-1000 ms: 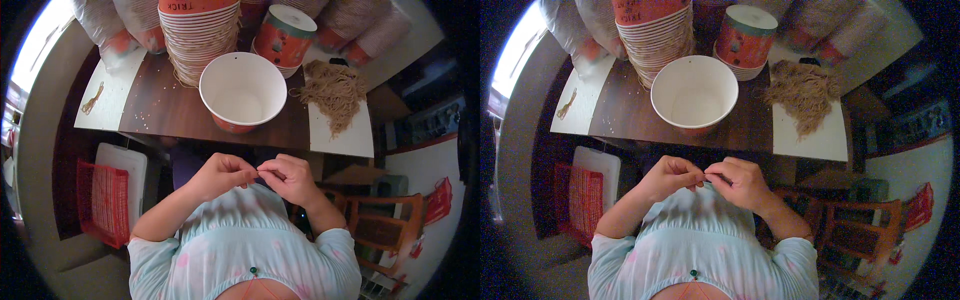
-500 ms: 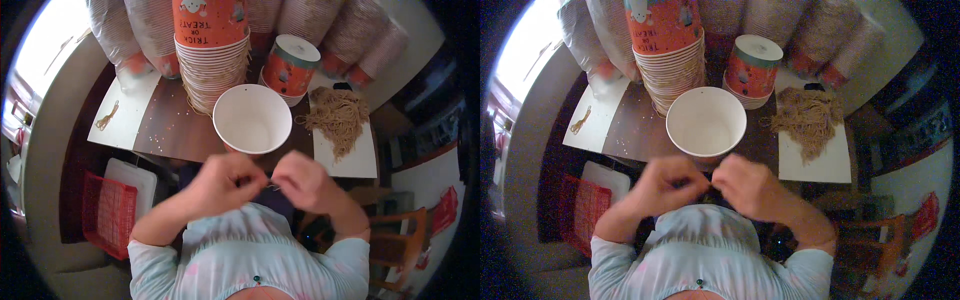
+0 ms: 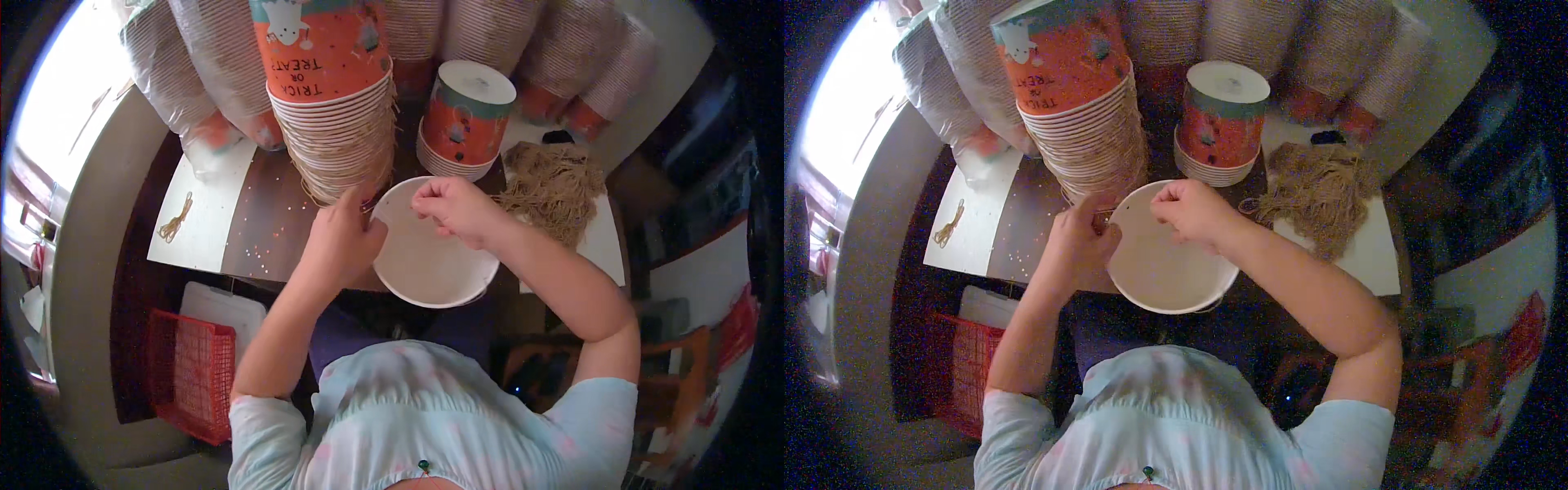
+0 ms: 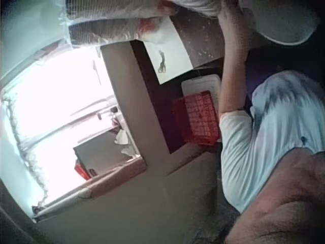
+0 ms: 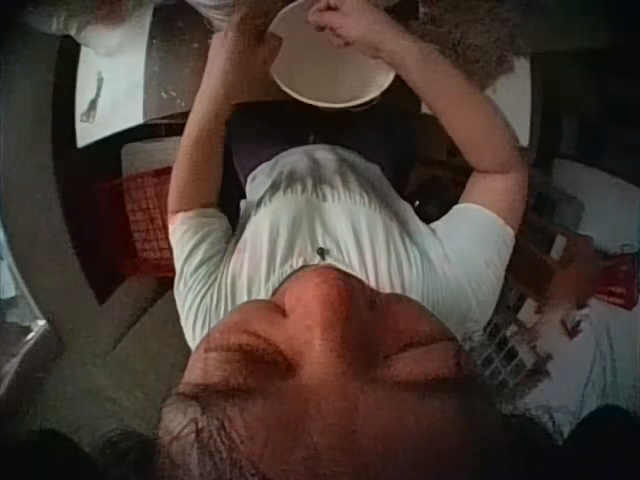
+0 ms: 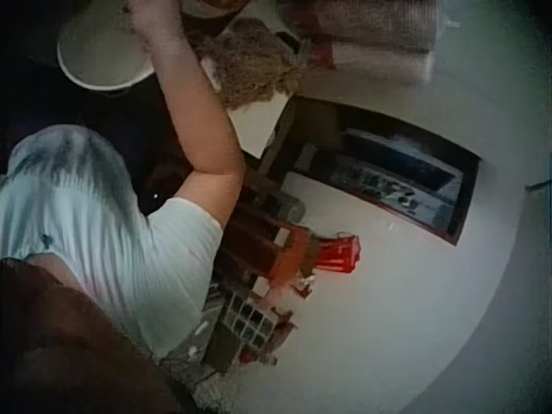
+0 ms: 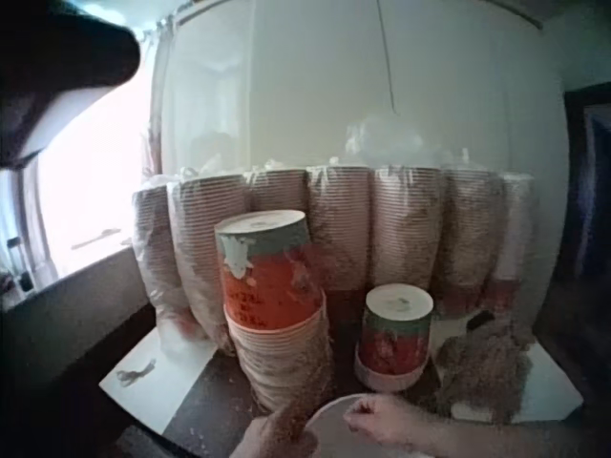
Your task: Attaching pre-cut string handles to decorative paper cups or buckets for packaging.
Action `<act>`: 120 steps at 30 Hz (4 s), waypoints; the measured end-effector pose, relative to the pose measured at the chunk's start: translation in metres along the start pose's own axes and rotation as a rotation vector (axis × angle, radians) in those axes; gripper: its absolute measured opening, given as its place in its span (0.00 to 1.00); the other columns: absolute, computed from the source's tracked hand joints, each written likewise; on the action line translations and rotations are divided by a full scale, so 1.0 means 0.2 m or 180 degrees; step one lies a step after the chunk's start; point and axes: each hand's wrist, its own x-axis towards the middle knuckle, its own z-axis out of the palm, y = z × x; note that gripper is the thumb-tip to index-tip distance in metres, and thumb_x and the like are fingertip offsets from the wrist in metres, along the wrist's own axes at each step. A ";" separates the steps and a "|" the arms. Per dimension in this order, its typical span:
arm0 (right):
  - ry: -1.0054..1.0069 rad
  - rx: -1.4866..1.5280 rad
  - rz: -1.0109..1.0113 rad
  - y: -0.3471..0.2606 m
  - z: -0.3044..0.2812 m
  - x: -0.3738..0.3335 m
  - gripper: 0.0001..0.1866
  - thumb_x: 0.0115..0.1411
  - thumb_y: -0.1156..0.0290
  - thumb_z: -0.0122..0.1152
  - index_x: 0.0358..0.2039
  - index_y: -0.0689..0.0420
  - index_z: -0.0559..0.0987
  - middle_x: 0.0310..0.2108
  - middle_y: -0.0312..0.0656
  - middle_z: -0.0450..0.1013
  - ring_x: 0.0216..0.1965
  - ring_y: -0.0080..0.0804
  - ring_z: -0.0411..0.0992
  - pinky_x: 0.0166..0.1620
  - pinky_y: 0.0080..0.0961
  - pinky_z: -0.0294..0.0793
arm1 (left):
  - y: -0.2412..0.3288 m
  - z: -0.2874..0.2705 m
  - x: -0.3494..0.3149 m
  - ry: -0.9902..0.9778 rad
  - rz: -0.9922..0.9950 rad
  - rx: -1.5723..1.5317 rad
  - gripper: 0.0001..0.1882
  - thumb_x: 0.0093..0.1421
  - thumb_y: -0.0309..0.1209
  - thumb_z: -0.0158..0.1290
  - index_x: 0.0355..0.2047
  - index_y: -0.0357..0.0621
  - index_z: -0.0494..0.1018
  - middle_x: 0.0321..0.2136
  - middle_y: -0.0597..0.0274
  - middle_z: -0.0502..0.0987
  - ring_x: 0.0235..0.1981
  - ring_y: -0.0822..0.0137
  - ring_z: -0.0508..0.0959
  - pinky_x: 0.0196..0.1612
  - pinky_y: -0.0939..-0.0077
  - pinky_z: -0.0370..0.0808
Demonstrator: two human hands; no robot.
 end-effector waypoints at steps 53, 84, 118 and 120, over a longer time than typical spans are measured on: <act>0.1242 -0.3288 -0.2406 0.01 0.16 -0.42 0.20 0.49 0.72 0.60 0.43 0.60 0.66 0.30 0.46 0.70 0.32 0.43 0.72 0.33 0.36 0.73 | -0.08 0.03 -0.23 -0.0554 -0.0926 -0.3833 0.03 0.54 0.22 0.47 0.27 0.40 0.71 0.33 0.66 0.71 0.31 0.78 0.69 0.34 0.85 0.65; 0.0858 -0.0665 -0.1518 0.21 0.34 -0.43 0.06 0.52 0.73 0.61 0.28 0.62 0.77 0.27 0.42 0.74 0.28 0.30 0.73 0.33 0.25 0.72 | 0.06 0.09 -0.37 -0.0029 0.0019 -0.1971 0.16 0.48 0.18 0.53 0.40 0.37 0.68 0.25 0.65 0.70 0.21 0.79 0.66 0.23 0.85 0.64; -0.0388 0.2217 -0.0924 0.31 0.42 -0.26 0.14 0.59 0.73 0.54 0.44 0.66 0.75 0.43 0.43 0.74 0.41 0.28 0.73 0.48 0.25 0.72 | -0.11 0.20 -0.43 0.0220 -0.1154 -0.2928 0.07 0.56 0.26 0.55 0.31 0.32 0.75 0.26 0.65 0.77 0.26 0.80 0.73 0.30 0.87 0.70; -0.0284 0.2406 -0.0777 0.33 0.45 -0.25 0.13 0.59 0.72 0.53 0.43 0.64 0.75 0.43 0.43 0.73 0.42 0.28 0.72 0.49 0.26 0.71 | -0.08 0.19 -0.43 0.0355 -0.1116 -0.2808 0.07 0.56 0.25 0.55 0.31 0.32 0.74 0.26 0.65 0.77 0.25 0.80 0.73 0.29 0.87 0.70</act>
